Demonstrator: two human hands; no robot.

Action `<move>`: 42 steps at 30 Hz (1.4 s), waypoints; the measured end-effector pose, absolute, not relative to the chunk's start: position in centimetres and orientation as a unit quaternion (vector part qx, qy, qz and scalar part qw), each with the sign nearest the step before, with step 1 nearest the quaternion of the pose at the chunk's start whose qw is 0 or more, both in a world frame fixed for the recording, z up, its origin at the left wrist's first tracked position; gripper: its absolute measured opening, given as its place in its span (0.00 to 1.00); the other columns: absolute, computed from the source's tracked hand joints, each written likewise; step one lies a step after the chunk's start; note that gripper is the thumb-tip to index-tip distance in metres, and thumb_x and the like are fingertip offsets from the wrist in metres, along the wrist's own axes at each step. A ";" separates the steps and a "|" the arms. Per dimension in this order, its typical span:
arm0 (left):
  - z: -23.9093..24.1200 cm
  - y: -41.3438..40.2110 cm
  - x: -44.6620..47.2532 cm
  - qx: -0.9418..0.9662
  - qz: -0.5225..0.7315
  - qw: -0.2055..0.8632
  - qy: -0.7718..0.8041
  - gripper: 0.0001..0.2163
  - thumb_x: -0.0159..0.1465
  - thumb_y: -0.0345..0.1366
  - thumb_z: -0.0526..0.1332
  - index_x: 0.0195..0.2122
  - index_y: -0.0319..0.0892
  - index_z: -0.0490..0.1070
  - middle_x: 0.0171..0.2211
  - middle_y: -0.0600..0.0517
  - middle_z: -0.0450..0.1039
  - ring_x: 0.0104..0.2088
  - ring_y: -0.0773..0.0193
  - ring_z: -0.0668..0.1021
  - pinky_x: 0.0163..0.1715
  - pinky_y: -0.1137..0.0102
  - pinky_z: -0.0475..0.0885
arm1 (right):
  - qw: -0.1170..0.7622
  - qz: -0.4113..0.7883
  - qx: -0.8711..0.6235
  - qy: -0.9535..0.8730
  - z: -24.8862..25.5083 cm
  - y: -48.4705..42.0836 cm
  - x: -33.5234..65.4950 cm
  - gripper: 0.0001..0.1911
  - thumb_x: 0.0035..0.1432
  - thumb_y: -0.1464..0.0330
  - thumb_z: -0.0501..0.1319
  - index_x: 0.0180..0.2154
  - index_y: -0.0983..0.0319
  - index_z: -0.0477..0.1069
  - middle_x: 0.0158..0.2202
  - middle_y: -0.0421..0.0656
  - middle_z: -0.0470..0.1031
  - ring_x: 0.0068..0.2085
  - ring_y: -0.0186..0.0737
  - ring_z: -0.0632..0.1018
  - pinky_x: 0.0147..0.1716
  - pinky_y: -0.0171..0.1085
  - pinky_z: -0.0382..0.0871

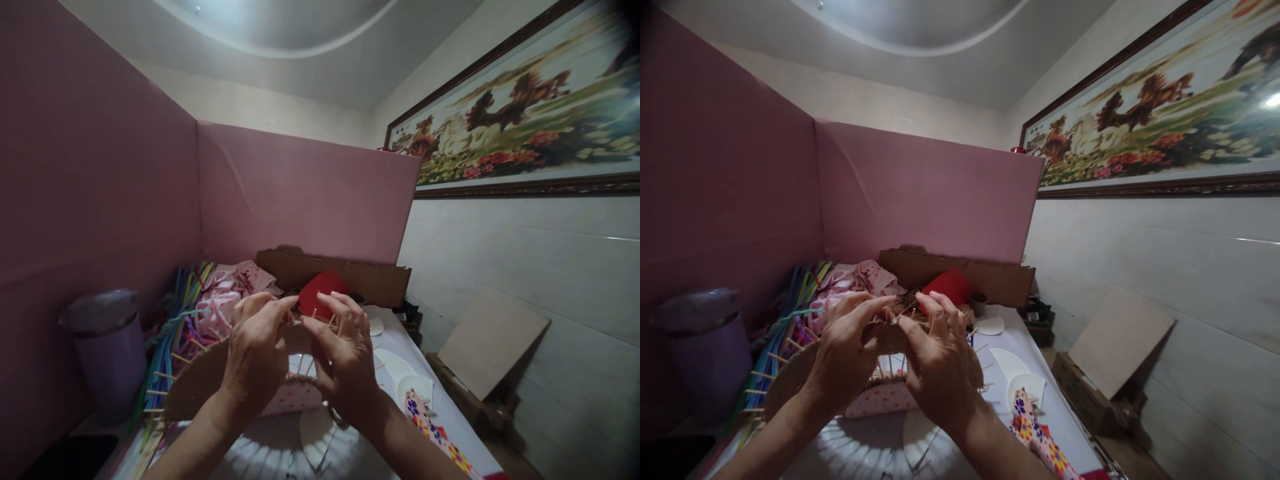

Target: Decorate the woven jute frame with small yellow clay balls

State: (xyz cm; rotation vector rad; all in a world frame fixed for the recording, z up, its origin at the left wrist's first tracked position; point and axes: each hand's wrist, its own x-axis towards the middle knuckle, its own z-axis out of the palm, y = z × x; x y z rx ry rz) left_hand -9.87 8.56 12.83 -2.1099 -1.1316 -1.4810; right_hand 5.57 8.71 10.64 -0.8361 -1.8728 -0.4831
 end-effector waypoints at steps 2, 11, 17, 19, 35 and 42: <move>12.7 8.6 -9.9 -0.737 -0.522 0.164 -0.397 0.14 0.56 0.25 0.56 0.44 0.39 0.69 0.33 0.47 0.72 0.40 0.55 0.69 0.43 0.60 0.61 | 0.497 -0.199 -0.345 -0.771 10.6 8.8 5.5 0.21 0.53 0.77 0.55 0.48 0.55 0.69 0.57 0.46 0.59 0.58 0.51 0.58 0.54 0.55 0.57; 12.3 8.9 -10.0 -0.738 -0.524 0.170 -0.389 0.16 0.54 0.23 0.55 0.44 0.43 0.69 0.32 0.49 0.73 0.39 0.55 0.69 0.44 0.59 0.60 | 0.491 -0.190 -0.344 -0.778 10.7 8.4 5.0 0.20 0.50 0.79 0.54 0.44 0.56 0.70 0.57 0.44 0.59 0.59 0.52 0.58 0.54 0.56 0.57; 12.3 8.7 -9.9 -0.743 -0.522 0.180 -0.380 0.15 0.56 0.24 0.55 0.43 0.43 0.69 0.31 0.49 0.74 0.39 0.54 0.70 0.43 0.59 0.61 | 0.517 -0.173 -0.338 -0.767 11.1 8.3 4.7 0.21 0.54 0.78 0.52 0.49 0.58 0.65 0.54 0.46 0.63 0.59 0.49 0.59 0.56 0.55 0.56; 12.4 8.6 -9.9 -0.743 -0.519 0.185 -0.381 0.13 0.57 0.25 0.55 0.42 0.42 0.69 0.31 0.48 0.74 0.39 0.54 0.70 0.42 0.59 0.61 | 0.521 -0.162 -0.321 -0.774 11.1 8.4 4.5 0.22 0.54 0.79 0.52 0.50 0.59 0.64 0.51 0.45 0.68 0.58 0.47 0.60 0.56 0.52 0.56; 12.1 8.8 -9.9 -0.743 -0.512 0.204 -0.380 0.14 0.56 0.23 0.55 0.42 0.42 0.68 0.32 0.49 0.74 0.40 0.54 0.70 0.43 0.57 0.61 | 0.555 -0.118 -0.284 -0.773 10.9 7.9 5.0 0.25 0.52 0.82 0.50 0.52 0.61 0.61 0.47 0.45 0.69 0.53 0.45 0.64 0.51 0.49 0.62; 12.1 8.7 -9.8 -0.737 -0.528 0.208 -0.367 0.15 0.55 0.21 0.56 0.43 0.39 0.68 0.30 0.49 0.73 0.39 0.55 0.69 0.43 0.56 0.62 | 0.579 -0.076 -0.302 -0.753 10.4 8.0 4.7 0.23 0.55 0.81 0.50 0.52 0.61 0.61 0.49 0.47 0.65 0.53 0.43 0.66 0.49 0.47 0.67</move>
